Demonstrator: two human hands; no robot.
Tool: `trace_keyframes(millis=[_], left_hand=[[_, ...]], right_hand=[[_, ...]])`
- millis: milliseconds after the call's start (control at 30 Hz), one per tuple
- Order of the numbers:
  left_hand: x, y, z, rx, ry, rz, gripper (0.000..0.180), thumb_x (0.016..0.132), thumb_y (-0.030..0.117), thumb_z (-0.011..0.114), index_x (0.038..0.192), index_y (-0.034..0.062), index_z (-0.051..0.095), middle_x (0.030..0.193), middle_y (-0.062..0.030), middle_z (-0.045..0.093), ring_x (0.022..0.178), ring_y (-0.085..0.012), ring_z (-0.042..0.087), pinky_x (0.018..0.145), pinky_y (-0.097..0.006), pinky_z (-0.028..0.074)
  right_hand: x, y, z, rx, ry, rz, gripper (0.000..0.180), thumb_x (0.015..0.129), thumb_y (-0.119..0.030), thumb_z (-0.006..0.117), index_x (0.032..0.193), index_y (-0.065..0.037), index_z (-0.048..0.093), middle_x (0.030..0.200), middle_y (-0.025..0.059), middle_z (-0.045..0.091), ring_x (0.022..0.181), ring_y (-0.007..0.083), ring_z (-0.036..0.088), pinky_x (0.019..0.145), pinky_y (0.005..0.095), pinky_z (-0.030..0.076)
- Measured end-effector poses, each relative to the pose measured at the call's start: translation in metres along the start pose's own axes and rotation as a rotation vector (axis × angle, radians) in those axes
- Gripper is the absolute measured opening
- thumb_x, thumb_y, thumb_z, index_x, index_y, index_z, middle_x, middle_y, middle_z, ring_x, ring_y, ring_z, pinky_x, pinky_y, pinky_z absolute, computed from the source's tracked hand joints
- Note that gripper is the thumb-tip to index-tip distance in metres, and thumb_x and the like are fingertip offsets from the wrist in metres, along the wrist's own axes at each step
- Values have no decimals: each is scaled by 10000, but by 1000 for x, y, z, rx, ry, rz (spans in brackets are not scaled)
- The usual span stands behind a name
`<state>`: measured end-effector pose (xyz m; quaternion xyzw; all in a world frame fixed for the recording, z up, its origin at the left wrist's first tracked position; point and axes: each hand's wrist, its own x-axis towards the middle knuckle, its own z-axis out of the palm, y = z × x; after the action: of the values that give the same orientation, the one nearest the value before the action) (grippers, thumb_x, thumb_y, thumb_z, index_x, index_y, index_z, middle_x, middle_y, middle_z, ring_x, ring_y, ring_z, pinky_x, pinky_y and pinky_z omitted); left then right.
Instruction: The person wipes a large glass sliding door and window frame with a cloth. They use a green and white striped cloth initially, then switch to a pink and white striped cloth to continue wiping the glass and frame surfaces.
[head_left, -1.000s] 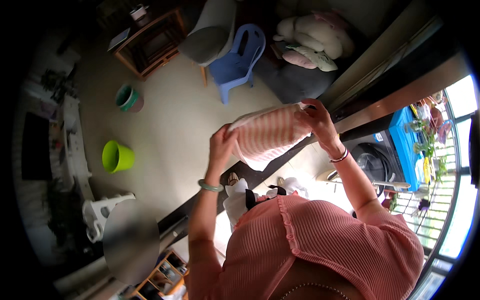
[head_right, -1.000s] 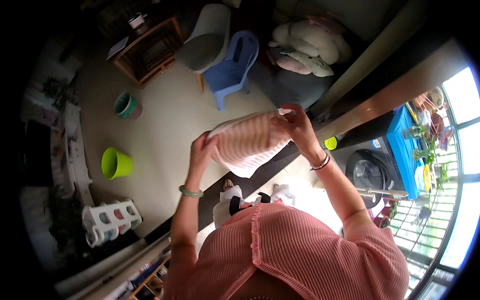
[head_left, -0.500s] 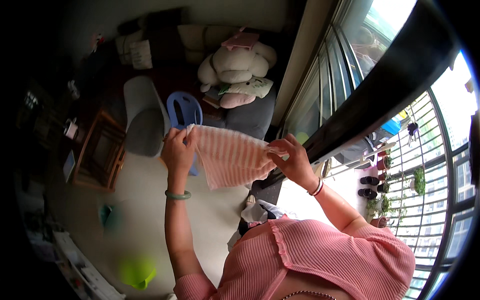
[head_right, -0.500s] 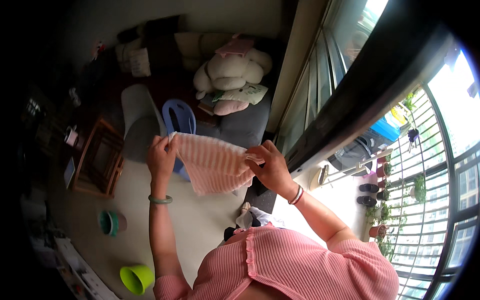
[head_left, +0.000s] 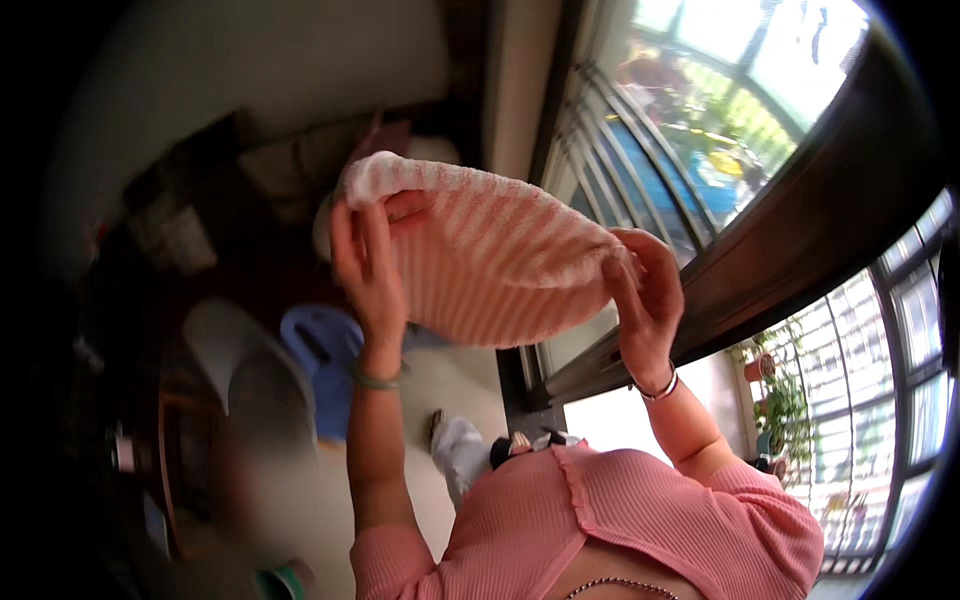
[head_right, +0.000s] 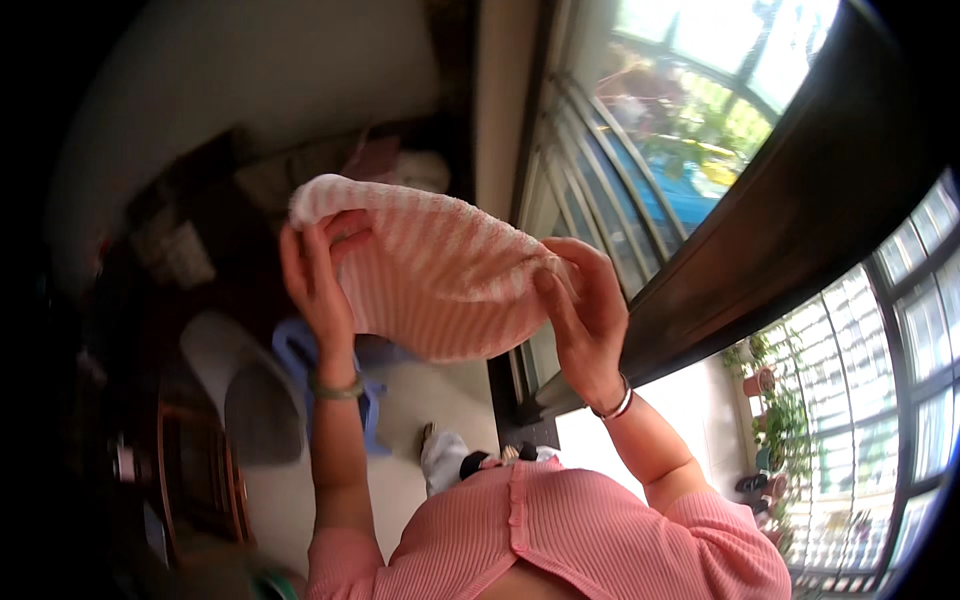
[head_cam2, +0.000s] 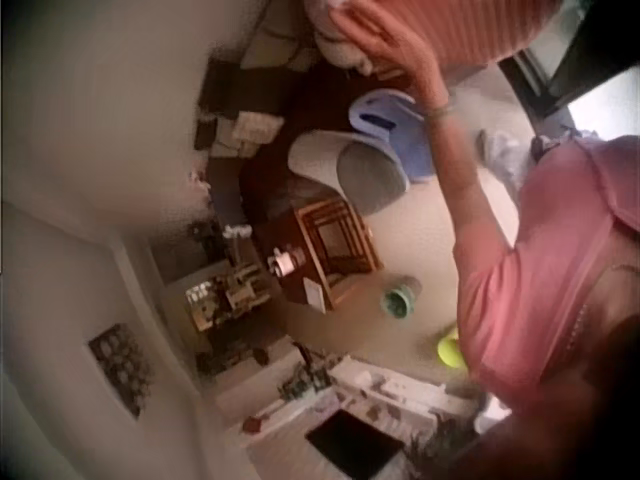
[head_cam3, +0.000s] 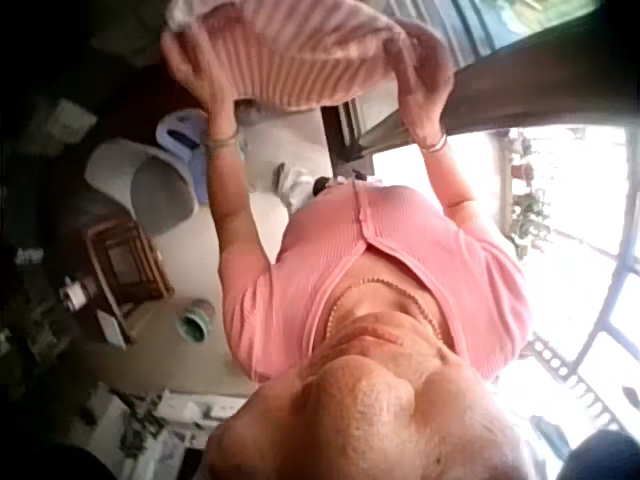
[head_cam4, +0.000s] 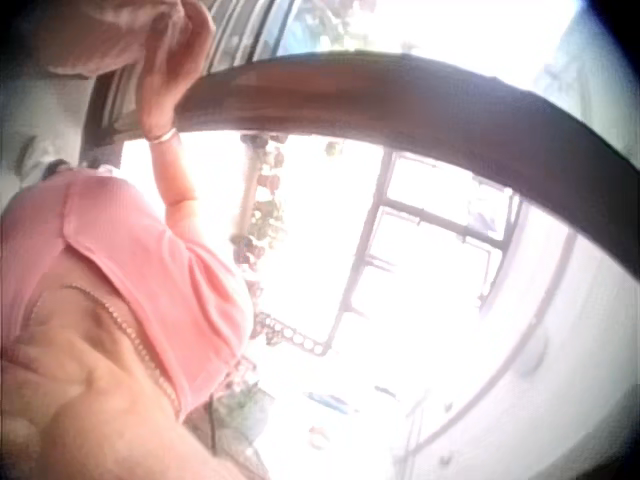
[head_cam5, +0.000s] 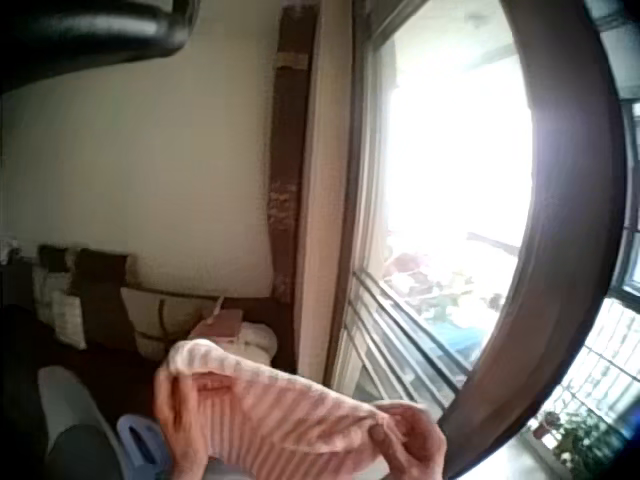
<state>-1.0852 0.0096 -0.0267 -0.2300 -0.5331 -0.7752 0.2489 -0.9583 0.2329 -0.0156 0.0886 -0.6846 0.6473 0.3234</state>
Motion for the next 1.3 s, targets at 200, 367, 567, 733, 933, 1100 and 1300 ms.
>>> trace_keyframes(millis=[200, 367, 567, 733, 933, 1100, 1300], left_hand=[[-6, -96, 129, -294, -231, 191, 620, 998, 246, 560, 1524, 99, 268, 1573, -176, 289, 1415, -330, 323, 1104, -456, 336], [-21, -95, 223, -263, -812, 226, 594, 954, 277, 567, 1505, 128, 401, 1630, -237, 142, 1526, -391, 71, 1212, -542, -1], [-62, -88, 250, 19, -890, 473, 619, 1003, 454, 450, 1533, 150, 347, 1632, -241, 119, 1518, -430, 28, 1164, -656, -74], [-68, -86, 251, -52, -833, 533, 580, 1041, 486, 353, 1476, 105, 391, 1638, -245, 74, 1514, -450, -14, 1159, -640, -104], [-77, -88, 257, -167, -865, 429, 574, 1028, 439, 415, 1470, 72, 386, 1614, -241, 188, 1507, -466, 37, 1173, -626, -83], [-89, -91, 262, -206, -896, 455, 575, 1012, 356, 479, 1505, 89, 352, 1602, -201, 255, 1498, -441, 149, 1194, -591, 50], [-94, -100, 263, -393, -1083, 191, 555, 1022, 313, 502, 1522, 119, 357, 1616, -168, 257, 1513, -355, 180, 1214, -465, 133]], right_hand=[[69, -55, 8, -779, 196, -728, 273, 800, 110, 657, 1052, 8, 685, 1188, 196, 629, 1075, 280, 636, 905, 332, 517], [86, -76, -9, -1367, 235, -690, 277, 750, 67, 688, 1016, -10, 700, 1181, 170, 647, 1105, 329, 620, 865, 353, 529], [34, -94, -35, -1947, 417, -425, 476, 943, -318, 591, 1363, -95, 568, 1221, 30, 680, 1316, 246, 532, 1150, 474, 215], [19, -105, -40, -2012, 424, -376, 553, 938, -449, 571, 1381, -117, 557, 1319, 10, 636, 1295, 190, 546, 1153, 443, 199], [36, -116, -32, -2178, 341, -330, 527, 938, -527, 525, 1328, -183, 609, 1356, -37, 607, 1316, 186, 461, 1139, 527, 172], [40, -125, -32, -2220, 258, -334, 510, 916, -544, 547, 1262, -186, 657, 1329, -52, 619, 1326, 202, 448, 1142, 555, 168], [50, -124, -24, -2180, 300, -316, 474, 890, -522, 596, 1225, -195, 670, 1224, -38, 665, 1259, 225, 488, 1145, 553, 171]])
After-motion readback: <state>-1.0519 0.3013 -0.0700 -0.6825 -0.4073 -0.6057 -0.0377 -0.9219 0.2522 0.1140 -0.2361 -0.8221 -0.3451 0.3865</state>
